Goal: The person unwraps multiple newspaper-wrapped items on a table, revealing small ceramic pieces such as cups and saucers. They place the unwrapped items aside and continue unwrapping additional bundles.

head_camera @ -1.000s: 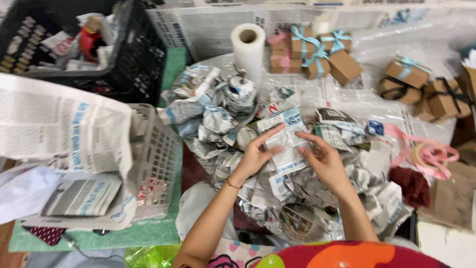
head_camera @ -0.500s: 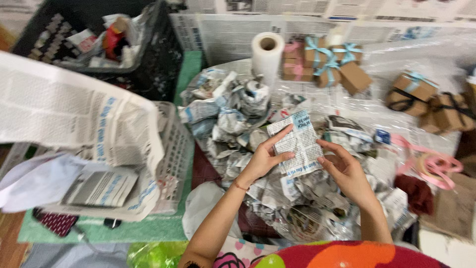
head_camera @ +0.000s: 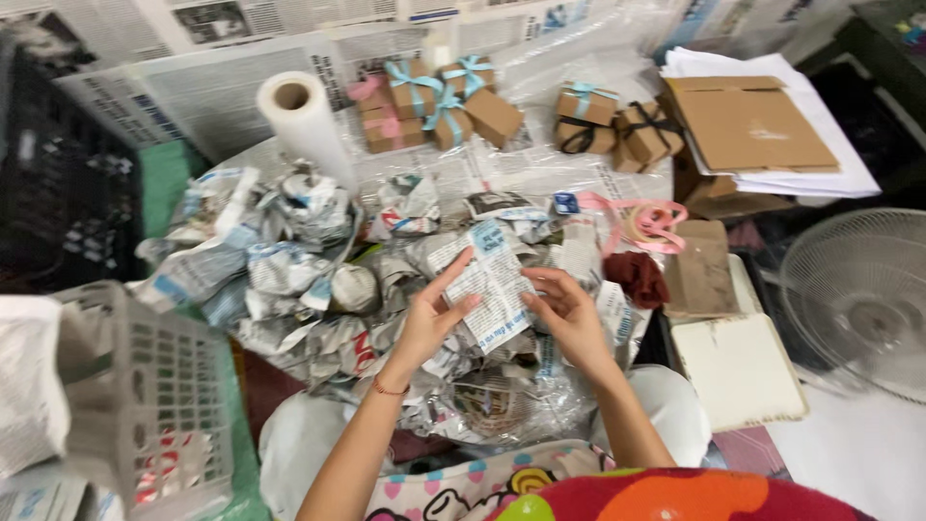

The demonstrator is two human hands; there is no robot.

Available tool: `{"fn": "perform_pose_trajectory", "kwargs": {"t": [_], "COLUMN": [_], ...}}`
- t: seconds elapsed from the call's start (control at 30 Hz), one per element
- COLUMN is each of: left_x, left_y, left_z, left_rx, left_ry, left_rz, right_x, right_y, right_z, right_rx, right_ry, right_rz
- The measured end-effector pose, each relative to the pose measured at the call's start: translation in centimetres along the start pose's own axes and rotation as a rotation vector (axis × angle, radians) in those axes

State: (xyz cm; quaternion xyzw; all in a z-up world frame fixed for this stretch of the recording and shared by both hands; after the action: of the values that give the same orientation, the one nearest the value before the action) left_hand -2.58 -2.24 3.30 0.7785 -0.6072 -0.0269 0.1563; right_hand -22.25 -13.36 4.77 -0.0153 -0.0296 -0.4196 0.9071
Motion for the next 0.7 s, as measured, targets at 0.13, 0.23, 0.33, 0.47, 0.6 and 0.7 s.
{"fn": "perform_pose_trajectory", "kwargs": {"t": [0.13, 0.23, 0.33, 0.47, 0.6, 0.7], "left_x": [0.6, 1.0, 1.3, 0.7, -0.2, -0.5], "left_y": [1.1, 0.8, -1.3, -5.2, -6.7, -6.7], "left_z": [0.3, 0.1, -1.2, -3.0, -3.3, -3.1], "left_rx": [-0.082, 0.009, 0.158, 0.282, 0.179, 0.364], "left_ry": [-0.048, 0.015, 0.148, 0.246, 0.195, 0.208], "left_rz": [-0.007, -0.123, -0.284, -0.551, -0.612, -0.581], "right_x": [-0.2, -0.2, 0.0, 1.2, 2.2, 2.4], "right_y": [-0.3, 0.4, -0.3, -3.0, -4.0, -3.2], "right_z": [0.6, 0.9, 1.2, 0.4, -1.7, -3.1], "right_rx": [0.021, 0.001, -0.071, -0.161, -0.032, -0.017], "right_ry": [-0.019, -0.017, -0.064, -0.084, -0.028, -0.039], "right_rz": [-0.02, 0.023, 0.053, -0.048, -0.161, -0.111]}}
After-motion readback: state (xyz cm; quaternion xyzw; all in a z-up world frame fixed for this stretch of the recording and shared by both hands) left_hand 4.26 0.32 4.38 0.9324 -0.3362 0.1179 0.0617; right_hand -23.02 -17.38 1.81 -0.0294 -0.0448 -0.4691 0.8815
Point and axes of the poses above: each hand's wrist, its own x-axis towards the middle knuckle, its own y-axis out of the palm, z = x × y, the point moved 3 cm from there along x, towards the middle knuckle
